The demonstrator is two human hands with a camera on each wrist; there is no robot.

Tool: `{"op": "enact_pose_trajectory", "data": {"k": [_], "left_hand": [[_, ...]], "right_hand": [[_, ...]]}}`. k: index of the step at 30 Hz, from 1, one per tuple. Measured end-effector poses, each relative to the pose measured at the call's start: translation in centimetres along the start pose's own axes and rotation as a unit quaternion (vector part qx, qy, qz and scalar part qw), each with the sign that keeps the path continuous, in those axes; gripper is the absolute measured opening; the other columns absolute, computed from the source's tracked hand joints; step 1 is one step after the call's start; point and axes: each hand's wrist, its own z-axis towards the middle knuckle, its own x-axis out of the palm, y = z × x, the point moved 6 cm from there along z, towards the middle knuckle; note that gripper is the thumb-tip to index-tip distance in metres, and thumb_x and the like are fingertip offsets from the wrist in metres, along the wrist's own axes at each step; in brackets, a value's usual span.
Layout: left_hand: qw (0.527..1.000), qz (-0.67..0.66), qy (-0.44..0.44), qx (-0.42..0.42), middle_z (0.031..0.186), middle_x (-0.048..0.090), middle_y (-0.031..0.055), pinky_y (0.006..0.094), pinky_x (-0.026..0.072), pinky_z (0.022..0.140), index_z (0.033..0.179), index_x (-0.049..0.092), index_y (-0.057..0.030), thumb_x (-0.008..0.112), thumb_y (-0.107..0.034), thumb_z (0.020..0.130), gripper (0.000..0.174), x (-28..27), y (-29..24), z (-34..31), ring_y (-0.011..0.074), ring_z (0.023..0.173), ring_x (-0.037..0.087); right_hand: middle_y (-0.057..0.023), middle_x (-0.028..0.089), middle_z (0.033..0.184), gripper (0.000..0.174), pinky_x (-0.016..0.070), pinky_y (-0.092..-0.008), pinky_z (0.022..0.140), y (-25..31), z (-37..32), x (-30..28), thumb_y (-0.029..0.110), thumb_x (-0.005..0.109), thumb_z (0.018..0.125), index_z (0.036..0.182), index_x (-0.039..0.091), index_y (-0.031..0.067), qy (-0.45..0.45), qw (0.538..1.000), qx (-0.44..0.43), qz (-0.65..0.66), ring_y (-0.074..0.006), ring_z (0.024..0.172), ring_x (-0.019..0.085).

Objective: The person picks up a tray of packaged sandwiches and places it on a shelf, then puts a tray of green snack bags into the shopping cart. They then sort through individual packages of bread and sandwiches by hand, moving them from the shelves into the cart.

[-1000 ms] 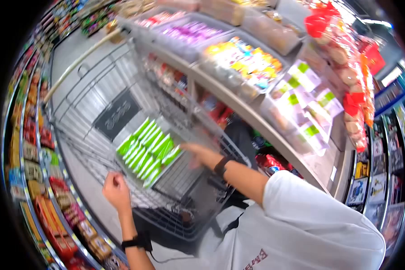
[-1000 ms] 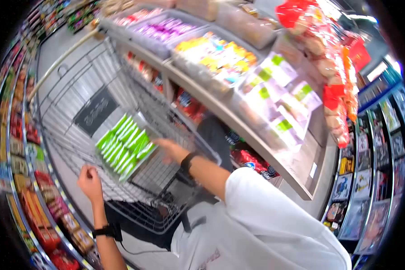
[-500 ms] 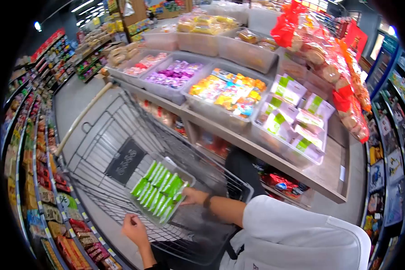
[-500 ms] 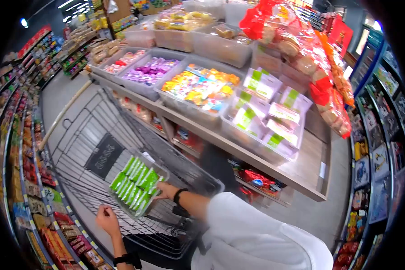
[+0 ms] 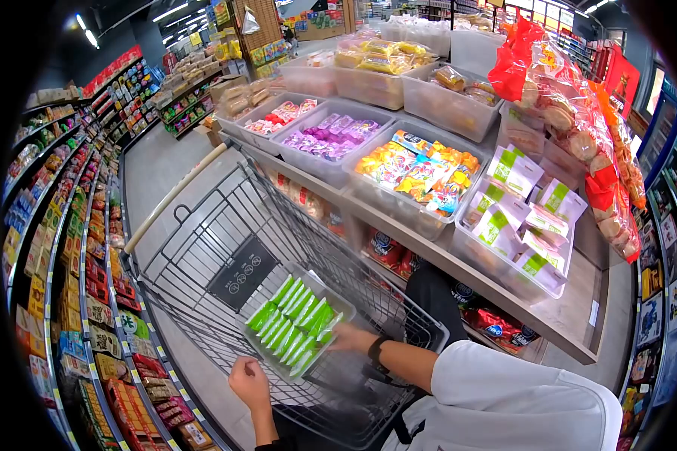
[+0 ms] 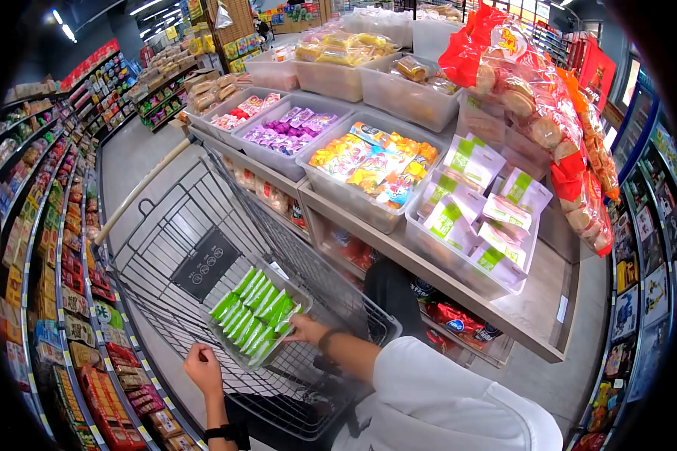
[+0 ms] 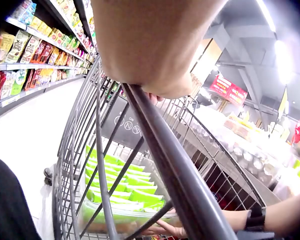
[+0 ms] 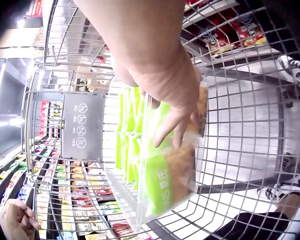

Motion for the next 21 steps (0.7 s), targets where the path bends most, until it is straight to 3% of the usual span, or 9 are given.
{"op": "enact_pose_trajectory", "data": {"k": [2, 9, 11, 13, 15, 17, 18, 20, 21], "left_hand": [[1.000, -0.003, 0.000, -0.003, 0.062, 0.058, 0.0131, 0.0351, 0.0434, 0.051, 0.072, 0.059, -0.0003, 0.056, 0.003, 0.078, 0.008, -0.1, 0.0, 0.0, 0.0251, 0.053, 0.057], [1.000, -0.003, -0.001, 0.010, 0.062, 0.058, 0.0136, 0.0353, 0.0438, 0.052, 0.072, 0.059, -0.0002, 0.056, 0.003, 0.079, 0.008, -0.2, -0.3, 0.0, 0.0265, 0.053, 0.058], [1.000, 0.001, -0.004, 0.015, 0.062, 0.058, 0.0138, 0.0354, 0.0438, 0.052, 0.072, 0.059, -0.0003, 0.056, 0.003, 0.079, 0.008, -0.1, -0.3, 0.0, 0.0269, 0.053, 0.058], [0.999, -0.009, -0.025, 0.038, 0.058, 0.056, 0.0118, 0.0319, 0.0398, 0.048, 0.070, 0.058, 0.0014, 0.056, 0.003, 0.081, 0.011, -0.2, -0.6, 0.1, 0.0197, 0.049, 0.055], [0.999, -0.006, -0.028, 0.043, 0.058, 0.056, 0.0118, 0.0320, 0.0398, 0.048, 0.070, 0.058, 0.0015, 0.056, 0.003, 0.081, 0.011, -0.2, -0.6, 0.1, 0.0197, 0.049, 0.054], [0.998, -0.004, -0.030, 0.047, 0.058, 0.056, 0.0118, 0.0321, 0.0398, 0.048, 0.070, 0.058, 0.0015, 0.056, 0.003, 0.081, 0.011, -0.2, -0.5, 0.1, 0.0196, 0.049, 0.054], [0.999, -0.001, -0.028, 0.044, 0.058, 0.056, 0.0118, 0.0320, 0.0398, 0.048, 0.070, 0.058, 0.0016, 0.056, 0.003, 0.081, 0.011, -0.1, -0.3, 0.0, 0.0196, 0.048, 0.054], [0.999, 0.001, -0.026, 0.040, 0.058, 0.056, 0.0117, 0.0320, 0.0398, 0.047, 0.070, 0.058, 0.0016, 0.056, 0.003, 0.081, 0.011, -0.2, -0.3, 0.0, 0.0196, 0.048, 0.054], [0.999, 0.000, -0.028, 0.041, 0.057, 0.056, 0.0115, 0.0320, 0.0395, 0.047, 0.070, 0.058, 0.0017, 0.057, 0.003, 0.081, 0.011, -0.2, -0.4, 0.0, 0.0195, 0.047, 0.054]], "right_hand": [[-0.0129, 0.044, 0.136, 0.048, 0.0577, -0.0580, 0.084, -0.3, -0.3, 0.2, 0.014, 0.052, 0.093, 0.139, 0.040, 0.0143, -0.052, 0.984, 0.055, 0.160, -0.0405, 0.121, 0.052], [-0.0122, 0.043, 0.137, 0.047, 0.0576, -0.0581, 0.084, -0.6, 0.1, 0.1, 0.014, 0.051, 0.093, 0.139, 0.040, 0.0139, -0.028, 0.982, 0.052, 0.178, -0.0408, 0.120, 0.053], [-0.0117, 0.043, 0.137, 0.047, 0.0575, -0.0582, 0.084, -1.2, 1.2, -0.7, 0.014, 0.051, 0.093, 0.139, 0.041, 0.0134, 0.010, 0.996, 0.000, 0.093, -0.0404, 0.119, 0.054], [-0.0114, 0.043, 0.137, 0.048, 0.0574, -0.0582, 0.085, -2.2, 2.7, -1.8, 0.013, 0.051, 0.092, 0.139, 0.041, 0.0133, 0.021, 0.998, -0.013, 0.062, -0.0400, 0.119, 0.054], [-0.0111, 0.043, 0.138, 0.048, 0.0572, -0.0581, 0.085, -1.7, 2.5, -1.3, 0.013, 0.051, 0.092, 0.139, 0.041, 0.0131, 0.033, 0.999, -0.026, 0.031, -0.0397, 0.118, 0.054], [-0.0104, 0.046, 0.137, 0.049, 0.0572, -0.0578, 0.085, -1.8, 1.9, -0.9, 0.011, 0.051, 0.091, 0.140, 0.041, 0.0136, -0.004, 0.982, 0.043, 0.182, -0.0379, 0.119, 0.054], [-0.0104, 0.046, 0.137, 0.049, 0.0572, -0.0578, 0.085, -1.3, 0.9, -0.3, 0.011, 0.051, 0.091, 0.140, 0.041, 0.0136, -0.003, 0.982, 0.043, 0.182, -0.0379, 0.119, 0.054], [-0.0098, 0.048, 0.136, 0.050, 0.0571, -0.0576, 0.085, 0.0, -0.6, 0.4, 0.011, 0.051, 0.091, 0.140, 0.041, 0.0142, 0.013, 0.998, -0.045, -0.050, -0.0364, 0.118, 0.056], [-0.0098, 0.048, 0.136, 0.050, 0.0571, -0.0576, 0.085, 0.1, -0.8, 0.5, 0.011, 0.051, 0.091, 0.140, 0.041, 0.0142, 0.014, 0.998, -0.044, -0.050, -0.0364, 0.118, 0.056]]}}
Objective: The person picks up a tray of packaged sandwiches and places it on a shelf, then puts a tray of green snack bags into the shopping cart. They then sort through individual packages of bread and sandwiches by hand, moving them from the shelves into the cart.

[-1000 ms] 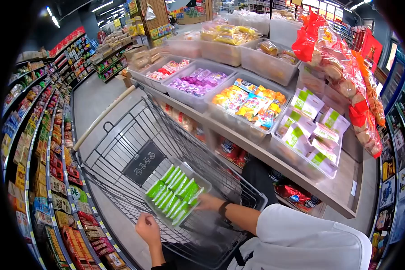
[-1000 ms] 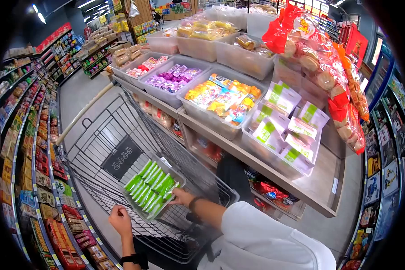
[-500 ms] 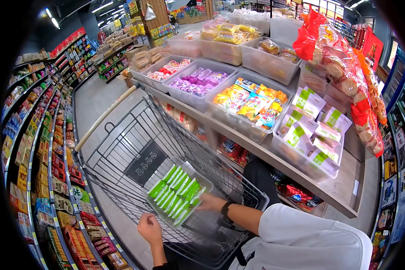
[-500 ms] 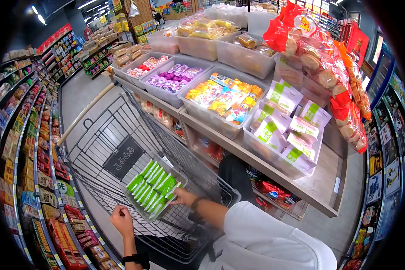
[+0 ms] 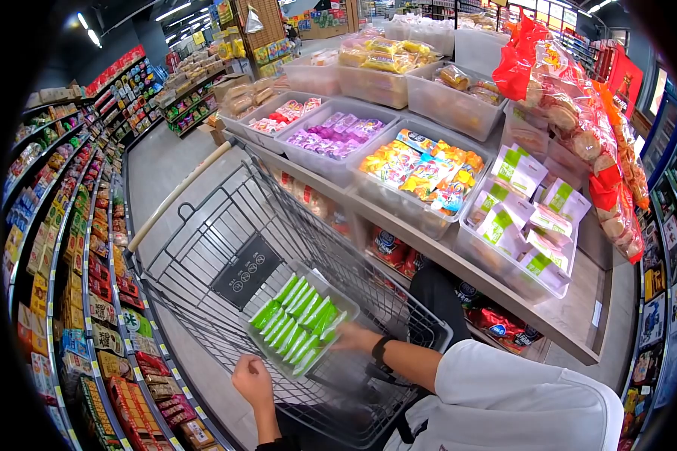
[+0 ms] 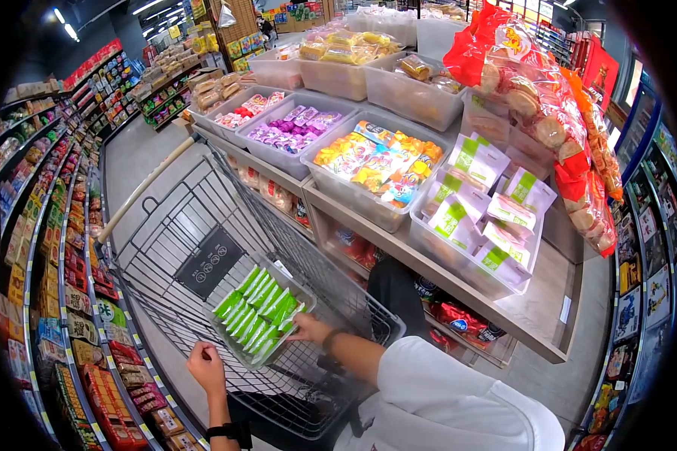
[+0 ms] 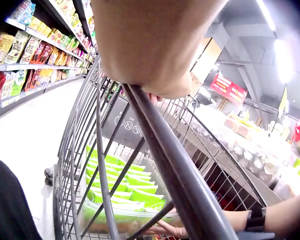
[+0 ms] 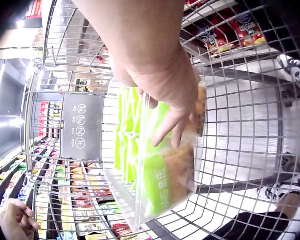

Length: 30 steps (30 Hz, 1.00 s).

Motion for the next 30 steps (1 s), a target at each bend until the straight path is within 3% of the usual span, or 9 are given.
{"op": "enact_pose_trajectory", "data": {"k": [5, 9, 12, 15, 17, 18, 19, 20, 30], "left_hand": [[1.000, -0.007, 0.001, 0.002, 0.058, 0.057, 0.0101, 0.0308, 0.0382, 0.047, 0.071, 0.057, 0.0012, 0.057, 0.003, 0.081, 0.010, -0.1, 0.1, 0.0, 0.0183, 0.048, 0.053], [0.999, 0.023, -0.030, -0.030, 0.107, 0.061, 0.0192, 0.0385, 0.0454, 0.084, 0.102, 0.057, 0.0011, 0.049, 0.009, 0.077, 0.028, -1.1, -1.3, 0.8, 0.0333, 0.099, 0.060], [0.999, 0.012, -0.038, -0.024, 0.140, 0.041, 0.0259, 0.0444, 0.0243, 0.114, 0.127, 0.044, 0.0038, 0.041, 0.014, 0.072, 0.056, -2.0, -1.9, 0.5, 0.0418, 0.134, 0.037], [0.994, 0.073, -0.069, 0.040, 0.143, 0.041, 0.0256, 0.0441, 0.0256, 0.114, 0.131, 0.043, 0.0046, 0.040, 0.009, 0.084, 0.047, -2.3, -2.2, 0.3, 0.0407, 0.134, 0.039], [0.988, 0.052, -0.146, -0.009, 0.145, 0.038, 0.0252, 0.0456, 0.0267, 0.113, 0.136, 0.038, 0.0068, 0.039, 0.004, 0.091, 0.045, -3.1, -1.3, 0.0, 0.0391, 0.135, 0.037], [0.987, 0.046, -0.152, -0.011, 0.145, 0.038, 0.0252, 0.0456, 0.0267, 0.113, 0.136, 0.038, 0.0068, 0.039, 0.004, 0.091, 0.045, -3.1, -1.1, 0.0, 0.0391, 0.135, 0.037], [0.981, 0.016, -0.182, -0.061, 0.145, 0.038, 0.0252, 0.0449, 0.0269, 0.113, 0.137, 0.037, 0.0065, 0.039, -0.002, 0.096, 0.042, -3.3, -0.4, -0.3, 0.0387, 0.135, 0.037], [0.971, -0.015, -0.210, -0.110, 0.145, 0.038, 0.0252, 0.0442, 0.0270, 0.113, 0.139, 0.035, 0.0063, 0.039, -0.008, 0.101, 0.041, -3.4, 0.4, -0.6, 0.0383, 0.136, 0.037], [0.913, -0.241, -0.162, -0.287, 0.139, 0.046, 0.0245, 0.0390, 0.0341, 0.108, 0.136, 0.039, 0.0059, 0.043, -0.034, 0.105, 0.051, 2.1, 14.1, -2.9, 0.0336, 0.128, 0.046]], "right_hand": [[-0.0102, 0.055, 0.130, 0.047, 0.0565, -0.0575, 0.086, 1.1, -0.8, 0.9, 0.016, 0.054, 0.092, 0.139, 0.045, 0.0140, 0.016, 0.999, -0.034, -0.015, -0.0362, 0.116, 0.058], [-0.0102, 0.057, 0.127, 0.044, 0.0572, -0.0535, 0.087, 1.5, -1.4, 2.2, 0.017, 0.053, 0.094, 0.137, 0.047, 0.0094, -0.015, 0.983, 0.073, 0.170, -0.0347, 0.115, 0.059], [-0.0116, 0.056, 0.128, 0.040, 0.0579, -0.0487, 0.089, 4.6, -2.9, 3.9, 0.016, 0.051, 0.096, 0.134, 0.048, 0.0048, 0.111, 0.974, -0.150, -0.131, -0.0321, 0.114, 0.059], [-0.0127, 0.055, 0.129, 0.038, 0.0585, -0.0443, 0.089, 8.2, -8.2, 6.1, 0.012, 0.052, 0.095, 0.131, 0.048, 0.0009, -0.019, 0.987, 0.033, 0.153, -0.0301, 0.115, 0.058], [-0.0134, 0.055, 0.125, 0.039, 0.0587, -0.0468, 0.089, 11.9, -12.2, 7.5, 0.005, 0.054, 0.091, 0.129, 0.049, 0.0010, 0.121, 0.855, -0.211, -0.458, -0.0310, 0.117, 0.055], [-0.0134, 0.055, 0.125, 0.039, 0.0587, -0.0468, 0.089, 12.5, -12.0, 7.9, 0.005, 0.054, 0.091, 0.129, 0.049, 0.0010, 0.120, 0.851, -0.213, -0.464, -0.0310, 0.117, 0.055], [-0.0134, 0.054, 0.124, 0.041, 0.0586, -0.0491, 0.088, 12.2, -11.1, 7.1, 0.000, 0.054, 0.088, 0.129, 0.049, 0.0017, 0.077, 0.984, -0.071, -0.142, -0.0326, 0.117, 0.055], [-0.0135, 0.053, 0.124, 0.043, 0.0584, -0.0514, 0.088, 11.1, -10.8, 6.9, -0.004, 0.054, 0.086, 0.128, 0.048, 0.0023, 0.023, 0.976, 0.079, 0.204, -0.0343, 0.117, 0.055], [-0.0199, 0.038, 0.145, 0.051, 0.0356, -0.0647, 0.109, 21.2, -22.8, 15.4, -0.007, 0.038, 0.089, 0.139, 0.034, 0.0004, 0.038, 0.968, 0.020, 0.247, -0.0473, 0.133, 0.038]]}}
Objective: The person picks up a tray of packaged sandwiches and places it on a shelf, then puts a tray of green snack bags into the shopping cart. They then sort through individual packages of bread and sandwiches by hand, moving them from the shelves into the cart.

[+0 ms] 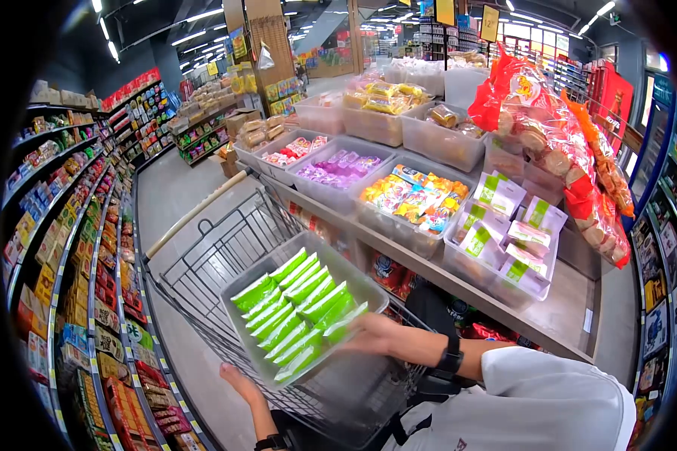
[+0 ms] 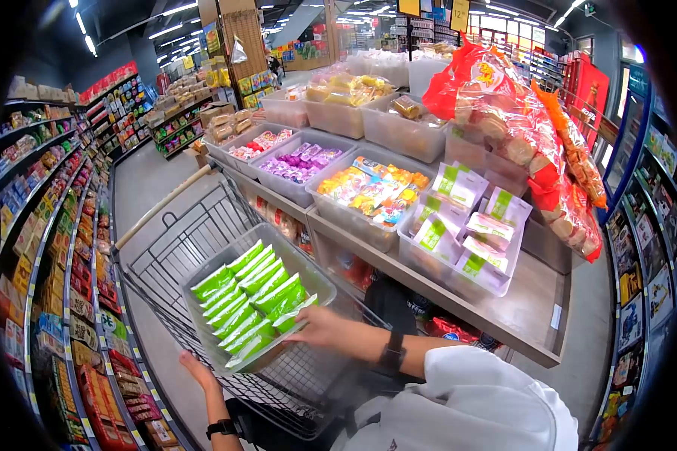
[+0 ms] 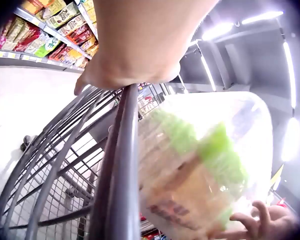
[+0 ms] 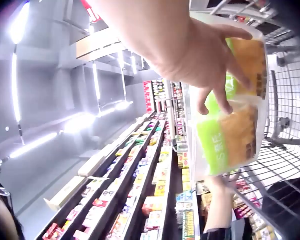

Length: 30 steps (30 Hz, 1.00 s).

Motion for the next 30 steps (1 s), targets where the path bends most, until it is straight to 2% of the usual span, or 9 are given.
{"op": "enact_pose_trajectory", "data": {"k": [3, 9, 13, 17, 19, 22, 24, 25, 30], "left_hand": [[0.994, 0.057, 0.089, -0.026, 0.133, 0.053, 0.0254, 0.0394, 0.0384, 0.105, 0.137, 0.039, 0.0048, 0.051, -0.016, 0.098, 0.046, 1.0, -0.3, -0.3, 0.0367, 0.122, 0.053], [0.984, 0.108, 0.128, 0.054, 0.131, 0.055, 0.0291, 0.0396, 0.0406, 0.104, 0.139, 0.038, 0.0017, 0.043, 0.012, 0.079, 0.061, 0.8, -2.2, -0.8, 0.0394, 0.125, 0.054], [0.986, 0.107, 0.116, 0.047, 0.133, 0.054, 0.0293, 0.0399, 0.0413, 0.104, 0.139, 0.038, 0.0017, 0.043, 0.013, 0.079, 0.061, 0.7, -2.8, -1.4, 0.0394, 0.125, 0.053], [0.985, 0.114, 0.127, -0.004, 0.136, 0.052, 0.0293, 0.0416, 0.0416, 0.103, 0.140, 0.038, 0.0016, 0.041, 0.013, 0.079, 0.061, 0.7, 0.3, 0.2, 0.0395, 0.127, 0.052], [0.980, 0.145, 0.135, 0.005, 0.136, 0.052, 0.0291, 0.0420, 0.0416, 0.103, 0.140, 0.038, 0.0014, 0.040, 0.013, 0.080, 0.061, 0.6, 0.5, 0.4, 0.0393, 0.128, 0.052], [0.982, 0.129, 0.141, 0.013, 0.135, 0.053, 0.0269, 0.0375, 0.0476, 0.094, 0.142, 0.037, -0.0010, 0.040, 0.011, 0.081, 0.061, 1.0, -1.2, -0.3, 0.0337, 0.113, 0.060], [0.982, 0.125, 0.133, -0.056, 0.135, 0.054, 0.0239, 0.0306, 0.0518, 0.075, 0.144, 0.035, -0.0043, 0.040, 0.010, 0.082, 0.064, 0.9, -3.3, -1.8, 0.0246, 0.091, 0.061], [0.983, 0.110, 0.134, -0.065, 0.133, 0.054, 0.0218, 0.0285, 0.0482, 0.055, 0.145, 0.033, -0.0078, 0.041, 0.009, 0.082, 0.066, 1.1, -2.6, -1.5, 0.0188, 0.078, 0.055], [0.983, 0.084, 0.139, -0.084, 0.127, 0.053, 0.0155, 0.0332, 0.0453, 0.047, 0.146, 0.034, -0.0123, 0.041, 0.006, 0.085, 0.064, 1.2, -1.6, -0.6, 0.0209, 0.080, 0.055]], "right_hand": [[-0.0208, 0.036, 0.148, 0.049, 0.0313, -0.0607, 0.113, 1.2, -5.8, 4.6, -0.003, 0.036, 0.091, 0.139, 0.033, -0.0055, 0.028, 1.000, -0.010, -0.010, -0.0462, 0.136, 0.035], [-0.0218, 0.043, 0.144, 0.050, 0.0327, -0.0565, 0.115, 3.5, -15.7, 9.6, -0.003, 0.045, 0.089, 0.138, 0.038, -0.0062, 0.012, 0.998, -0.056, -0.040, -0.0400, 0.135, 0.040], [-0.0207, 0.049, 0.140, 0.050, 0.0454, -0.0536, 0.107, 5.4, -22.4, 9.8, -0.002, 0.051, 0.088, 0.137, 0.041, -0.0042, -0.003, 0.991, -0.107, -0.075, -0.0391, 0.127, 0.051], [-0.0208, 0.049, 0.137, 0.049, 0.0482, -0.0508, 0.106, 6.5, -30.6, 10.1, 0.001, 0.051, 0.088, 0.136, 0.041, -0.0045, -0.077, 0.969, -0.203, -0.113, -0.0360, 0.123, 0.055], [-0.0244, 0.048, 0.137, 0.053, 0.0474, -0.0524, 0.106, 6.5, -34.6, 9.6, 0.000, 0.050, 0.087, 0.139, 0.037, -0.0056, -0.091, 0.960, -0.253, -0.082, -0.0414, 0.123, 0.054], [-0.0308, 0.046, 0.137, 0.056, 0.0485, -0.0534, 0.104, 5.8, -40.9, 8.5, 0.002, 0.048, 0.087, 0.140, 0.032, -0.0092, -0.112, 0.935, -0.333, -0.044, -0.0487, 0.123, 0.051], [-0.0342, 0.046, 0.136, 0.055, 0.0497, -0.0544, 0.102, 5.1, -45.0, 6.5, 0.006, 0.044, 0.089, 0.138, 0.030, -0.0157, -0.146, 0.911, -0.386, -0.022, -0.0518, 0.122, 0.050], [-0.0342, 0.046, 0.135, 0.055, 0.0509, -0.0539, 0.101, 4.5, -46.9, 5.8, 0.005, 0.044, 0.089, 0.138, 0.030, -0.0158, -0.142, 0.905, -0.401, 0.009, -0.0514, 0.121, 0.051], [-0.0334, 0.048, 0.134, 0.054, 0.0539, -0.0526, 0.097, 2.5, -54.5, 0.9, 0.004, 0.045, 0.088, 0.137, 0.031, -0.0153, -0.160, 0.852, -0.499, 0.003, -0.0474, 0.119, 0.055]]}}
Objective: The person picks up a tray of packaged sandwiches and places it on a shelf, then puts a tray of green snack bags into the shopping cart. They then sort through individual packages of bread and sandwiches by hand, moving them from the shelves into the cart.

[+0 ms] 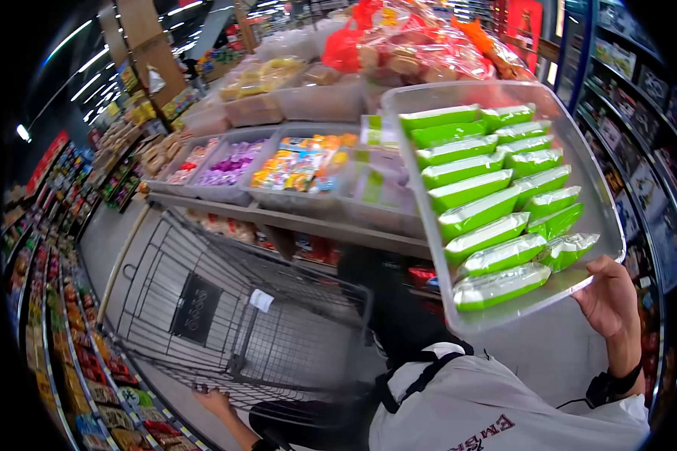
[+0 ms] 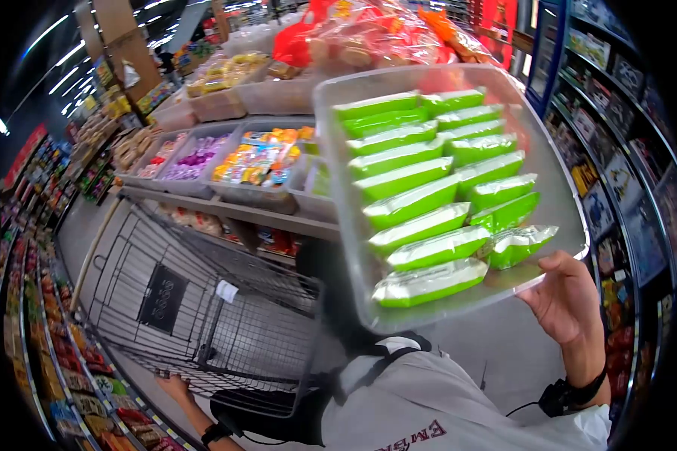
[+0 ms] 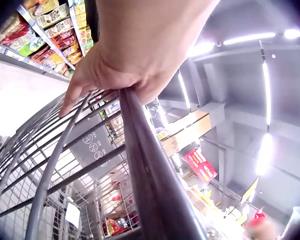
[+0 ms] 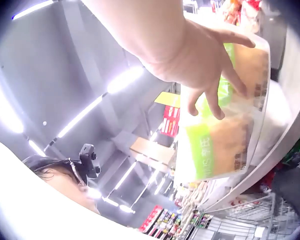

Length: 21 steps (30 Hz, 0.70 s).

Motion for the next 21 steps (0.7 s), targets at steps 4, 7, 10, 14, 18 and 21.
{"op": "enact_pose_trajectory", "data": {"k": [4, 7, 10, 14, 18, 21], "left_hand": [[1.000, -0.017, 0.021, -0.006, 0.124, 0.052, 0.0119, 0.0345, 0.0453, 0.050, 0.146, 0.032, -0.0165, 0.038, 0.003, 0.087, 0.063, -0.5, 1.9, 1.8, 0.0211, 0.079, 0.053], [0.999, -0.025, 0.019, -0.025, 0.122, 0.052, 0.0075, 0.0357, 0.0465, 0.056, 0.145, 0.032, -0.0210, 0.037, 0.001, 0.089, 0.061, -0.5, 2.5, 2.0, 0.0193, 0.082, 0.053], [0.999, -0.016, 0.018, -0.029, 0.122, 0.051, 0.0041, 0.0387, 0.0477, 0.062, 0.144, 0.032, -0.0222, 0.037, 0.001, 0.090, 0.059, -0.9, 1.2, 1.3, 0.0184, 0.086, 0.052], [0.999, -0.007, 0.012, -0.042, 0.116, 0.052, 0.0051, 0.0402, 0.0483, 0.061, 0.142, 0.033, -0.0216, 0.035, 0.002, 0.090, 0.058, -0.9, 0.5, 0.5, 0.0183, 0.084, 0.052], [0.997, -0.009, 0.015, -0.070, 0.136, 0.047, 0.0059, 0.0465, 0.0492, 0.071, 0.144, 0.032, -0.0220, 0.034, 0.003, 0.088, 0.062, -1.2, -0.1, 0.1, 0.0244, 0.098, 0.052], [0.998, 0.022, 0.027, -0.061, 0.139, 0.046, 0.0120, 0.0523, 0.0477, 0.084, 0.145, 0.033, -0.0137, 0.038, -0.001, 0.091, 0.056, -1.1, -1.0, -0.7, 0.0284, 0.114, 0.051]], "right_hand": [[-0.0290, 0.049, 0.134, 0.049, 0.0565, -0.0457, 0.097, 1.8, -0.6, -3.7, 0.001, 0.045, 0.089, 0.134, 0.035, -0.0129, -0.133, 0.981, -0.131, -0.055, -0.0409, 0.123, 0.053], [-0.0317, 0.039, 0.140, 0.052, 0.0576, -0.0439, 0.096, 2.0, 0.2, -6.2, 0.002, 0.045, 0.091, 0.138, 0.028, -0.0146, -0.112, 0.990, -0.083, 0.014, -0.0513, 0.127, 0.044], [-0.0352, 0.033, 0.141, 0.054, 0.0600, -0.0424, 0.091, 2.7, 1.6, -8.8, 0.003, 0.042, 0.093, 0.140, 0.023, -0.0155, -0.139, 0.987, -0.080, 0.031, -0.0592, 0.125, 0.041], [-0.0393, 0.024, 0.143, 0.055, 0.0611, -0.0415, 0.089, 3.5, 4.2, -11.2, 0.004, 0.039, 0.095, 0.141, 0.016, -0.0155, -0.174, 0.981, -0.079, 0.040, -0.0627, 0.124, 0.038], [-0.0399, 0.020, 0.144, 0.057, 0.0593, -0.0411, 0.093, 3.9, 6.6, -13.0, 0.005, 0.038, 0.095, 0.141, 0.013, -0.0163, -0.190, 0.978, -0.067, 0.063, -0.0635, 0.125, 0.036], [-0.0406, 0.021, 0.142, 0.058, 0.0589, -0.0402, 0.094, 3.4, 7.3, -13.8, 0.005, 0.038, 0.094, 0.140, 0.011, -0.0176, -0.177, 0.982, -0.057, 0.038, -0.0635, 0.125, 0.036]]}}
